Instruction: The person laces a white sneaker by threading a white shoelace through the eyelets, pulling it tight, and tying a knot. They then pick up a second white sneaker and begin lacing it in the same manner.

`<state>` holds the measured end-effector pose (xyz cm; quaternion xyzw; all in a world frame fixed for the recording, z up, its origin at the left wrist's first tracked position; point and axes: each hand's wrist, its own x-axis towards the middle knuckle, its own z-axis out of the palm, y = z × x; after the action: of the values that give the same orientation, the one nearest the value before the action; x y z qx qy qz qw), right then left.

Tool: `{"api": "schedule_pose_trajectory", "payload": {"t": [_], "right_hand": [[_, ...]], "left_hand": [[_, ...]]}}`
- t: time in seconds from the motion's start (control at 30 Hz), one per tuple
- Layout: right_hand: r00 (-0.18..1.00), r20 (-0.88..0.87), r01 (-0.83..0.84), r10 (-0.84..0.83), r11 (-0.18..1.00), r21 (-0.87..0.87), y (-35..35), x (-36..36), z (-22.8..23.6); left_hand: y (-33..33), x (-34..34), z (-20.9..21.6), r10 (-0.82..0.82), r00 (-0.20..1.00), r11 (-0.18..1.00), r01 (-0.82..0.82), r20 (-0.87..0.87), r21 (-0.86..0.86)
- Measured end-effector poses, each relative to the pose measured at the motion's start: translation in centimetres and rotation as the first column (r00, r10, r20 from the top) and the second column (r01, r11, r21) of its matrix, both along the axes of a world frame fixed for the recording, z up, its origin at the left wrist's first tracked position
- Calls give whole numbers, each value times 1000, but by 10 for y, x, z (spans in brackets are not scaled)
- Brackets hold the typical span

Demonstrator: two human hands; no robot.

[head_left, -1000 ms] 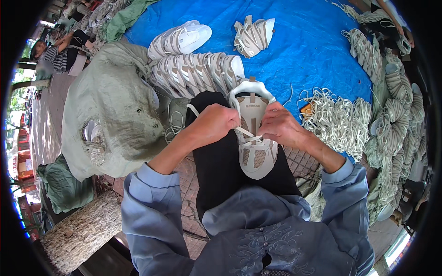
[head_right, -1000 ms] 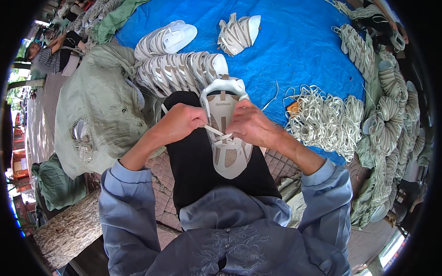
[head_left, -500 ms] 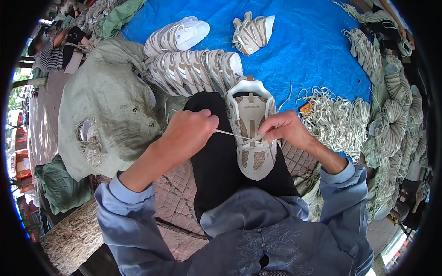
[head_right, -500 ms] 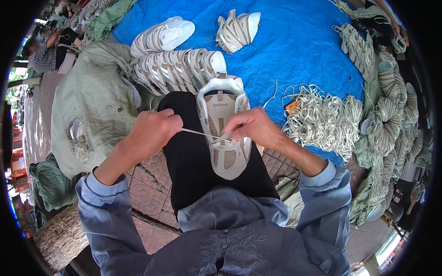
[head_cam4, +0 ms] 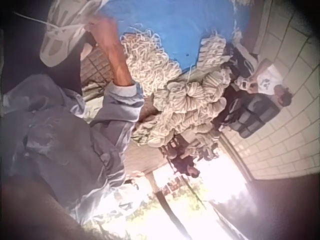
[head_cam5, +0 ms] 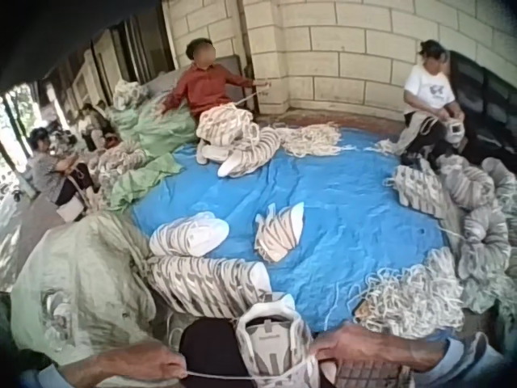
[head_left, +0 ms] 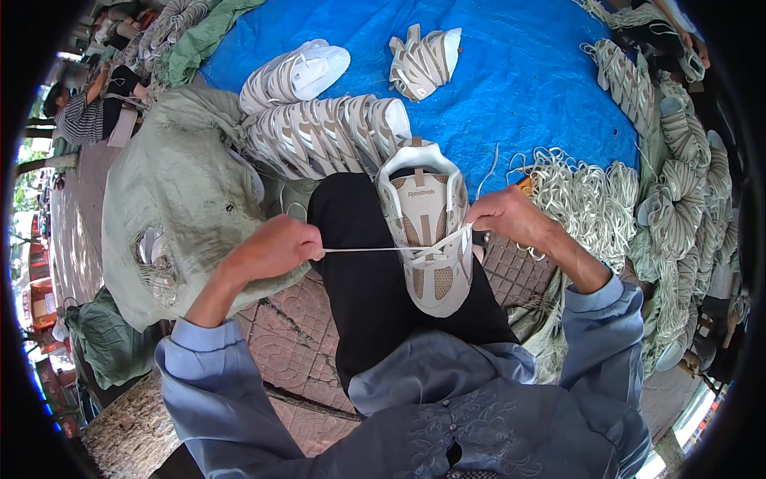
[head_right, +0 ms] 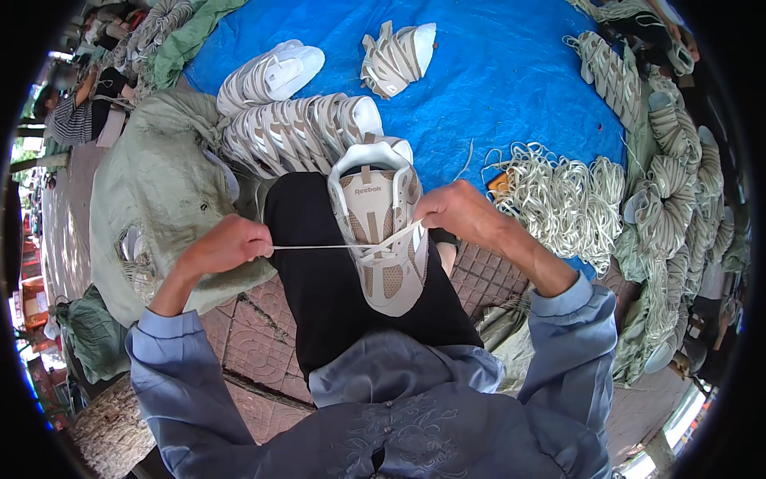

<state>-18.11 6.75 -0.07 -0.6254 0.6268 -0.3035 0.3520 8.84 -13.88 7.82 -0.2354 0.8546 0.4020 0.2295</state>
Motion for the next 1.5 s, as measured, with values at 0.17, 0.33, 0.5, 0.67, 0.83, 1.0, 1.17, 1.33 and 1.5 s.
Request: {"api": "schedule_pose_trajectory", "payload": {"t": [0.17,0.33,0.5,0.67,0.83,1.0,1.17,1.33,1.5], "right_hand": [[996,-84,-26,36,992,123,8,-29,1],[908,-415,-91,60,994,-55,10,-43,-3],[615,-786,-232,63,967,-103,11,-51,0],[546,-834,25,-79,997,-79,24,-60,-8],[776,98,548,-623,743,385,28,-79,-39],[252,745,560,-618,721,408,25,-78,-67],[-44,835,676,-548,600,429,23,-111,-72],[-74,833,842,-548,414,347,46,-174,-44],[-7,758,977,-652,156,143,102,-249,6]], "left_hand": [[2,13,10,186,982,963,-187,25,193],[-5,29,23,273,946,952,-292,-175,-94],[-41,42,24,446,893,894,-448,61,19],[-35,44,-13,-338,936,318,213,100,-924],[-20,57,-32,-81,987,166,153,141,-974],[-33,73,-49,804,555,586,-800,-214,129],[-17,52,-80,981,-6,138,-682,-194,718],[6,-3,-83,949,142,303,-667,-283,680],[29,-49,-72,897,280,440,-636,-342,634]]}}
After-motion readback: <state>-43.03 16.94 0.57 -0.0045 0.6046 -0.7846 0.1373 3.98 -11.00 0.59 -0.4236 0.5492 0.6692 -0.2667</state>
